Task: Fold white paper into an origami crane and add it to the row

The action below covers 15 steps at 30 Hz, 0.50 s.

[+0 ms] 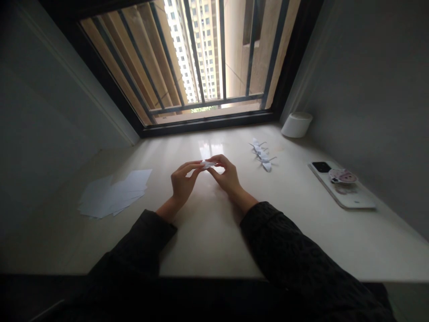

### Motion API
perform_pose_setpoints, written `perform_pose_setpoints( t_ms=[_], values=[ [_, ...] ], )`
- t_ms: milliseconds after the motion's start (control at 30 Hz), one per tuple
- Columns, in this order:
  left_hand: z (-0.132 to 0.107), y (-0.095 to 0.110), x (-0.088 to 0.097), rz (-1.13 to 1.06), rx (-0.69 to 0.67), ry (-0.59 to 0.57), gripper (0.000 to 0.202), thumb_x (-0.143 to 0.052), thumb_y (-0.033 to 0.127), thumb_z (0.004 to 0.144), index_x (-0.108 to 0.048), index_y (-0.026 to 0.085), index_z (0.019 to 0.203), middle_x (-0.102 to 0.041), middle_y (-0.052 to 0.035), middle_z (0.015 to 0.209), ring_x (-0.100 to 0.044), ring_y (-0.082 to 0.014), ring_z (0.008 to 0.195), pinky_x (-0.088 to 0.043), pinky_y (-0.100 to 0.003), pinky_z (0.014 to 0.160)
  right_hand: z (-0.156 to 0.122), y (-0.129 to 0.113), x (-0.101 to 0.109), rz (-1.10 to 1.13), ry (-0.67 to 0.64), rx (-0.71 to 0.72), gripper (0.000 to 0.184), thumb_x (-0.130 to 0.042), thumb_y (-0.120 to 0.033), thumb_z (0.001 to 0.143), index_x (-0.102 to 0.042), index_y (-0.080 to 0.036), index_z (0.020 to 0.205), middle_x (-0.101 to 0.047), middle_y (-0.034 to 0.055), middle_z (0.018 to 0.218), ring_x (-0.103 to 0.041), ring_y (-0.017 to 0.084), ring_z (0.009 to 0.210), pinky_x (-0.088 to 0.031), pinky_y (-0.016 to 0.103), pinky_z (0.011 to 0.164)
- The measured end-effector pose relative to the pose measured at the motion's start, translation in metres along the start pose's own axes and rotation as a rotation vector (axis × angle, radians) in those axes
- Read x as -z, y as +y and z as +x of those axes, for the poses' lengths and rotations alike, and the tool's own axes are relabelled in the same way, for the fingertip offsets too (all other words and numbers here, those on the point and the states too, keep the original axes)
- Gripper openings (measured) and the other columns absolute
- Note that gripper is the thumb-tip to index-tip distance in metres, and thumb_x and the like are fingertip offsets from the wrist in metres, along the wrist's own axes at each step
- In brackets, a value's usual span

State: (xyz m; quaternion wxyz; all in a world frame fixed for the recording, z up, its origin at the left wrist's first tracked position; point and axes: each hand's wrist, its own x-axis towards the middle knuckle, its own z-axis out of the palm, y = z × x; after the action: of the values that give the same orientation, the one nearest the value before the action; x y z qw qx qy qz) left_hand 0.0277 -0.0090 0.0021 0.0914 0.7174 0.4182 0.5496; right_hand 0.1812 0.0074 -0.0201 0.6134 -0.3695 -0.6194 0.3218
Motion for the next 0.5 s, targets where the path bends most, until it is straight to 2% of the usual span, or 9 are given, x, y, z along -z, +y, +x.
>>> perform_pose_setpoints(
  t_ms=[133, 300, 400, 500],
  values=[
    [-0.0002, -0.0008, 0.0007, -0.007, -0.007, 0.006, 0.012, -0.065, 0.028, 0.08, -0.071, 0.028, 0.09, -0.072, 0.0, 0.098, -0.067, -0.0169, 0.093, -0.053, -0.033, 0.084, -0.0011, -0.0072, 0.0018, -0.095, 0.008, 0.028, 0.02, -0.068, -0.041, 0.075, -0.067, -0.025, 0.086, -0.073, 0.0024, 0.091, -0.067, 0.021, 0.089, -0.05, 0.038, 0.084],
    [-0.0017, -0.0038, 0.0003, -0.045, 0.122, -0.049, 0.016, -0.066, 0.031, 0.079, -0.071, 0.028, 0.093, -0.073, -0.0005, 0.096, -0.068, -0.0195, 0.092, -0.054, -0.033, 0.082, -0.0019, -0.0084, 0.0006, -0.026, 0.01, -0.047, 0.023, -0.069, -0.045, 0.073, -0.068, -0.023, 0.078, -0.074, 0.0038, 0.094, -0.068, 0.024, 0.095, -0.049, 0.04, 0.087],
    [-0.0015, -0.0055, 0.0001, -0.06, 0.126, -0.054, 0.013, -0.068, 0.031, 0.077, -0.072, 0.028, 0.089, -0.073, 0.0001, 0.094, -0.068, -0.0207, 0.092, -0.053, -0.033, 0.082, -0.002, -0.0075, -0.0007, 0.01, 0.007, -0.074, 0.023, -0.07, -0.045, 0.073, -0.066, -0.022, 0.072, -0.074, 0.0046, 0.092, -0.068, 0.026, 0.096, -0.047, 0.041, 0.088],
    [-0.0012, -0.0068, 0.0005, -0.063, 0.125, -0.036, 0.012, -0.069, 0.031, 0.077, -0.073, 0.028, 0.088, -0.073, 0.0002, 0.094, -0.068, -0.0213, 0.095, -0.053, -0.034, 0.083, -0.0019, -0.0082, -0.0009, 0.008, 0.023, -0.058, 0.022, -0.071, -0.043, 0.072, -0.066, -0.022, 0.075, -0.074, 0.0046, 0.092, -0.068, 0.026, 0.097, -0.048, 0.04, 0.086]
  ],
)
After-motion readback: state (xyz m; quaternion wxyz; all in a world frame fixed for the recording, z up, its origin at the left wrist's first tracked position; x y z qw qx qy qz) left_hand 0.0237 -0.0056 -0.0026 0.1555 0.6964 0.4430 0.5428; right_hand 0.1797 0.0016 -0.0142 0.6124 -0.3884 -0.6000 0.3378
